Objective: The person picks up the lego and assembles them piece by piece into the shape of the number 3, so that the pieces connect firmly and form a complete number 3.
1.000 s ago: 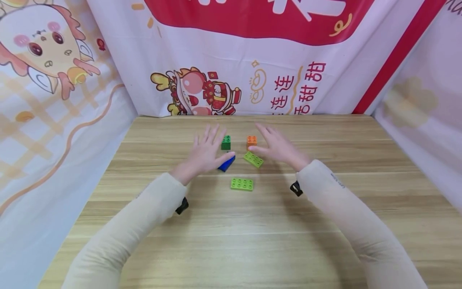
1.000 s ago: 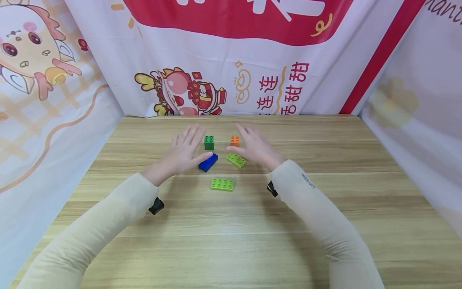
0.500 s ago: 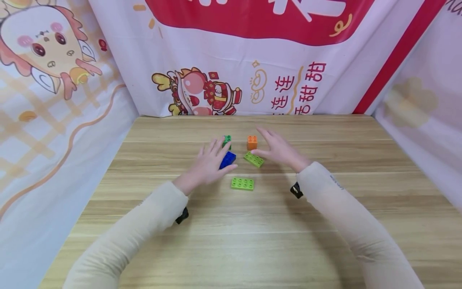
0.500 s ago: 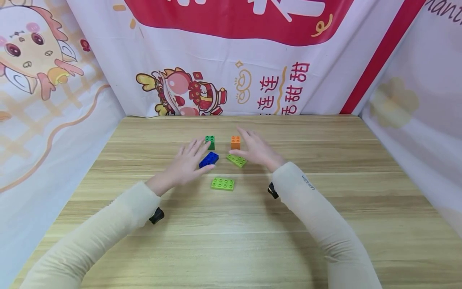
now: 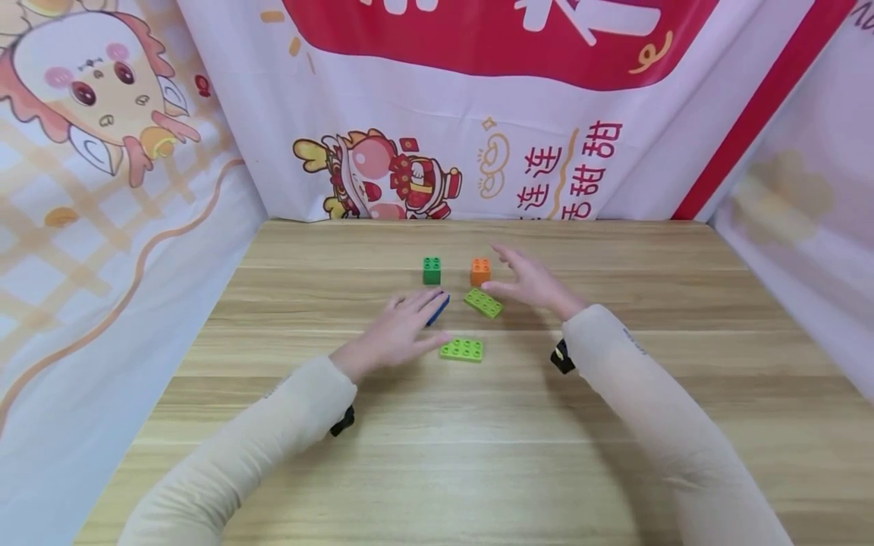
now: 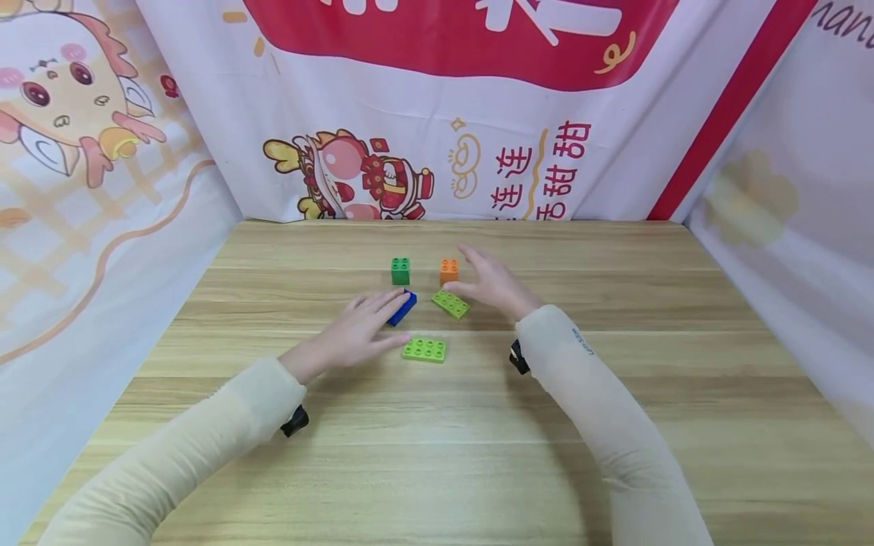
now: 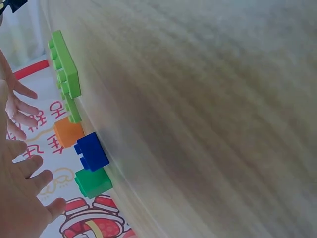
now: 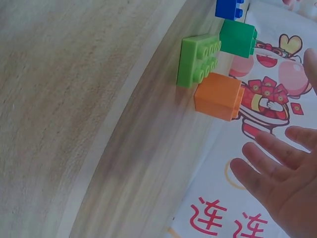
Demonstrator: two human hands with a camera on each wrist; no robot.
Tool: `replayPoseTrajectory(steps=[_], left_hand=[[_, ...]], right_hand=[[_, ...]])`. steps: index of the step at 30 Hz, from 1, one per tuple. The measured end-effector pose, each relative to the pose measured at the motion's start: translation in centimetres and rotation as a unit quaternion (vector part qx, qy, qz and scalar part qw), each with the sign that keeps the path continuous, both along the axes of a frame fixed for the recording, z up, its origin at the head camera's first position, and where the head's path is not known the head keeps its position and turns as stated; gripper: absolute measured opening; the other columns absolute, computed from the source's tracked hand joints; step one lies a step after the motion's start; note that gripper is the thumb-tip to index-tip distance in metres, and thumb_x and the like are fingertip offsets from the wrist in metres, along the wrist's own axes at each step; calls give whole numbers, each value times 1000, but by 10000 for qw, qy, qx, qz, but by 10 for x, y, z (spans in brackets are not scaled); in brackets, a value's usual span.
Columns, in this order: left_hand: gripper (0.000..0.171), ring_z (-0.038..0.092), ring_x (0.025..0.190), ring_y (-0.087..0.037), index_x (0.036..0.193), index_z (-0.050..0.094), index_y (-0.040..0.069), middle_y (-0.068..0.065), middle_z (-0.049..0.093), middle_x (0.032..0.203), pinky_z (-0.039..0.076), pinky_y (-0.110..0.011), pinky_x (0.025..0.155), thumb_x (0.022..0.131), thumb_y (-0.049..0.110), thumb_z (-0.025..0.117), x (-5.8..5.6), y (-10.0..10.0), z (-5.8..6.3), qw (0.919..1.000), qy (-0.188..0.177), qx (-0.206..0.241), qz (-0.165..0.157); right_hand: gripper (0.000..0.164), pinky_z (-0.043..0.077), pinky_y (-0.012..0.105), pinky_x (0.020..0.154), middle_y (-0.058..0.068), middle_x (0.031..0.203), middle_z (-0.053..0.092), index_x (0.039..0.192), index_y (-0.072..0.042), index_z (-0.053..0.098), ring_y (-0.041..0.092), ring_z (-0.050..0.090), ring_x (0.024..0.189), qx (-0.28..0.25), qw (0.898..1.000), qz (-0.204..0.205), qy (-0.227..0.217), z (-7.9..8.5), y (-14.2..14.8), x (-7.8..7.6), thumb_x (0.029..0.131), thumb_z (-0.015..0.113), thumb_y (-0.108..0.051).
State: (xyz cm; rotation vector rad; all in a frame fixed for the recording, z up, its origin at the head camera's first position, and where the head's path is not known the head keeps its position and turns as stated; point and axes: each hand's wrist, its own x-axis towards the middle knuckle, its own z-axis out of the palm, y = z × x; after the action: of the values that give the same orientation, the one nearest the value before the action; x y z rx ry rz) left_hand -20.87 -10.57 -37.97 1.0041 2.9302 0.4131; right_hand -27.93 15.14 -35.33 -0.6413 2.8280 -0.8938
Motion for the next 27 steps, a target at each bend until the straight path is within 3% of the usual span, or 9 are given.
replayPoseTrajectory(steps=[5, 14, 22, 27], left_hand=[[75, 17, 136, -23, 147, 17, 15, -6, 17, 150, 14, -49, 106, 91, 56, 42, 2, 0, -4, 10000, 15, 38, -72], [78, 24, 132, -32, 146, 23, 15, -13, 26, 147, 17, -53, 104, 86, 53, 55, 5, 1, -10, 9991, -296, 284, -121], [80, 37, 124, -25, 144, 30, 11, -11, 37, 140, 30, -41, 101, 83, 53, 59, 6, 1, -15, 9979, -464, 336, -288], [78, 50, 103, -17, 143, 31, 10, -7, 48, 124, 44, -31, 85, 83, 50, 61, 6, 2, -16, 9969, -591, 427, -311]], right_hand=[[84, 35, 53, 95, 19, 140, 35, 147, -14, 20, 35, 39, 122, -124, 9997, 38, -220, -3, 3, -5, 83, 63, -48], [81, 36, 51, 94, 17, 136, 39, 146, -16, 22, 34, 41, 120, -306, 9982, -53, -514, -7, 3, -13, 83, 64, -45], [75, 38, 50, 92, 19, 132, 43, 143, -12, 28, 35, 43, 117, -496, 9965, -104, -671, -14, 1, -21, 84, 67, -36], [74, 39, 49, 92, 21, 131, 44, 143, -10, 28, 35, 44, 116, -565, 9959, -105, -697, -18, -2, -25, 85, 67, -33]])
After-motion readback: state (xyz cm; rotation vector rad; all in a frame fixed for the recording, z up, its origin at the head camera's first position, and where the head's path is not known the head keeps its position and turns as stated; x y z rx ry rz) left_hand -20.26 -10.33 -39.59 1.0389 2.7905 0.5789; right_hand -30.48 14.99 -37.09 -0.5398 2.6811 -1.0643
